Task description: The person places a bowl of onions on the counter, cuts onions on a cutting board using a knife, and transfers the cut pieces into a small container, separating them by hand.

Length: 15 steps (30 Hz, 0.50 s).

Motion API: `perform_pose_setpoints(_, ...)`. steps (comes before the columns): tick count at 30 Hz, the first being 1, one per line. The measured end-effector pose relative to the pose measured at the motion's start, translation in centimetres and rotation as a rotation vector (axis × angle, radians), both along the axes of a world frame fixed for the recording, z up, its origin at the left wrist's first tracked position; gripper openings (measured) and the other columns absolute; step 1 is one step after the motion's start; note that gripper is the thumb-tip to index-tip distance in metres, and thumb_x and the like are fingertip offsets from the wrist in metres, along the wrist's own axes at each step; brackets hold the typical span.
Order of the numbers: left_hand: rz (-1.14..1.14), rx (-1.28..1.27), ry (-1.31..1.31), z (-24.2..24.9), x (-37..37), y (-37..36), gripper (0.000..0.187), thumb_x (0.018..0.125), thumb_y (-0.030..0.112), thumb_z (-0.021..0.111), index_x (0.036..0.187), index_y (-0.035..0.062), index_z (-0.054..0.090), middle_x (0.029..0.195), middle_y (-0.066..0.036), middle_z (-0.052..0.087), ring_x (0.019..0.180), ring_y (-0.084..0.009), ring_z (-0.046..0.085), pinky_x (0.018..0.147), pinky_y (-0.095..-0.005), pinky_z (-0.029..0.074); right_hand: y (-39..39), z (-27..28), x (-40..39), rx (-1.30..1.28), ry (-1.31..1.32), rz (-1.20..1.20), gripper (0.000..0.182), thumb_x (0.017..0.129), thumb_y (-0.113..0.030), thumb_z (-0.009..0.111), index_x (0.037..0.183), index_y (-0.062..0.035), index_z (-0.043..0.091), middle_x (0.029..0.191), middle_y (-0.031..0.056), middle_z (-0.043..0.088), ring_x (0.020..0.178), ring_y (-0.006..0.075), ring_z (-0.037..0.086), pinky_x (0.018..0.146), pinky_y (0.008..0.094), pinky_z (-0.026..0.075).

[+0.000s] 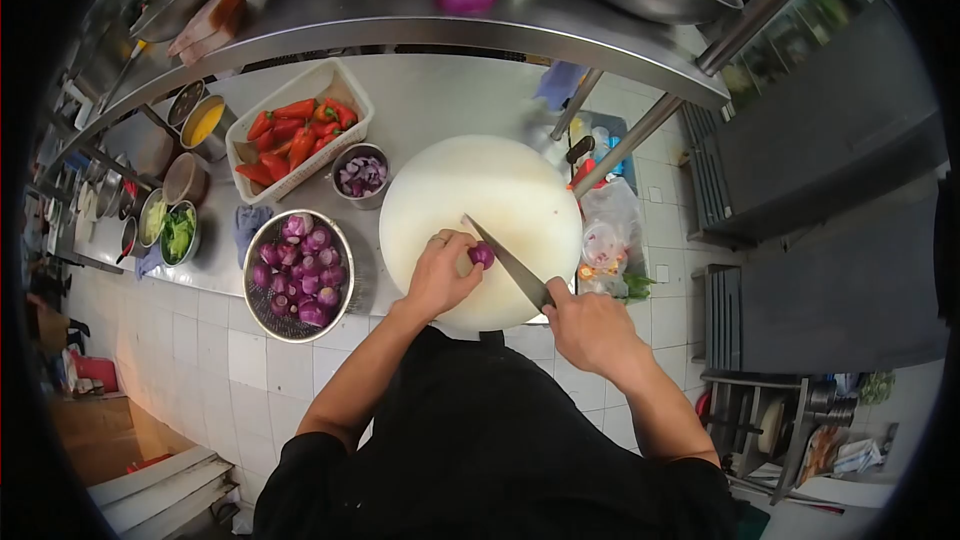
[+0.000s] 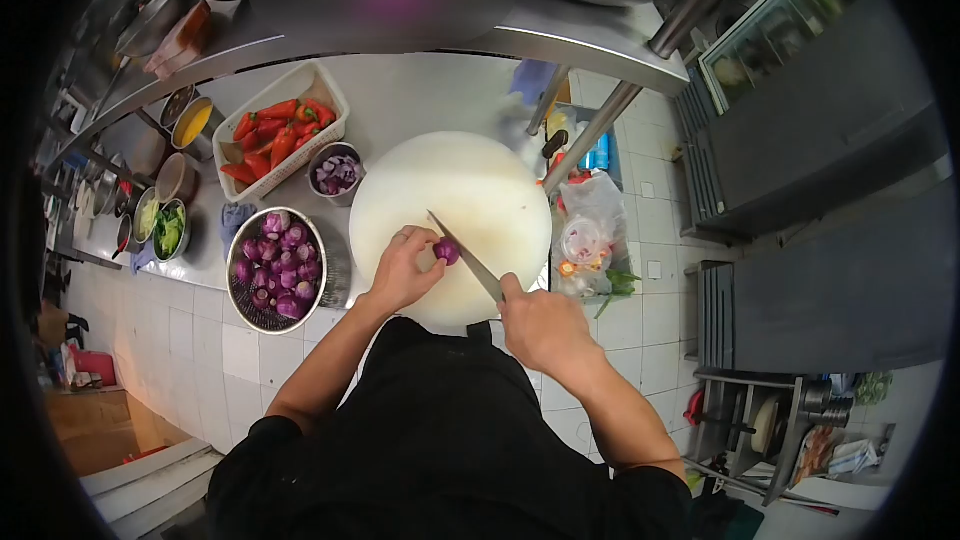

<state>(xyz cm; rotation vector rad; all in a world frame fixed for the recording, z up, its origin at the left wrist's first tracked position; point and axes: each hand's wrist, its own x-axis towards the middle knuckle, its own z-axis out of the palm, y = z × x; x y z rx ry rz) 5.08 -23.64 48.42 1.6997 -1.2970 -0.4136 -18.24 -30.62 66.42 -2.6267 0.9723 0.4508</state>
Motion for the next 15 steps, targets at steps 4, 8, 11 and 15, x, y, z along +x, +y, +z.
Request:
perform_pose_setpoints(4,0.014,-0.058,-0.164,-0.2,-0.6,-0.1,0.029,0.084,0.009,0.08,0.11,0.0053,0.069,0.111,-0.014,0.069,0.103,-0.0371,0.067,0.088,-0.0459,0.056,1.0,-0.2,0.8,0.025,0.092,0.008,0.023,0.106,-0.018,0.055,0.119,0.0009,0.052,0.087,0.0257,0.076,0.085,0.0454,0.077,0.079,0.0557,0.06)
perform_pose_setpoints(8,0.034,-0.097,-0.193,-0.2,-0.8,0.0,0.026,0.084,0.007,0.079,0.108,0.0056,0.069,0.108,-0.014,0.069,0.101,-0.0372,0.067,0.086,-0.0468,0.056,1.2,-0.3,1.5,0.038,0.151,0.009,0.021,0.1,-0.009,0.055,0.117,0.0036,0.053,0.089,0.0288,0.076,0.089,0.0453,0.079,0.082,0.0538,0.062)
perform_pose_setpoints(11,0.031,-0.154,-0.193,-0.6,-0.7,0.0,0.027,0.084,0.006,0.079,0.109,0.0053,0.068,0.107,-0.014,0.069,0.101,-0.0374,0.066,0.086,-0.047,0.056,1.5,-2.4,2.2,0.047,0.091,-0.019,0.023,0.095,-0.006,0.055,0.116,0.0047,0.053,0.091,0.0311,0.076,0.09,0.0453,0.079,0.083,0.0533,0.062)
perform_pose_setpoints(15,0.021,-0.099,-0.169,-0.9,-0.2,0.1,0.028,0.085,0.005,0.078,0.111,0.0052,0.068,0.109,-0.014,0.068,0.102,-0.0382,0.067,0.088,-0.0468,0.055,-0.1,-5.0,4.1,0.061,0.06,-0.026,0.022,0.1,-0.01,0.055,0.116,0.0039,0.054,0.093,0.0312,0.076,0.091,0.0473,0.078,0.084,0.0561,0.061)
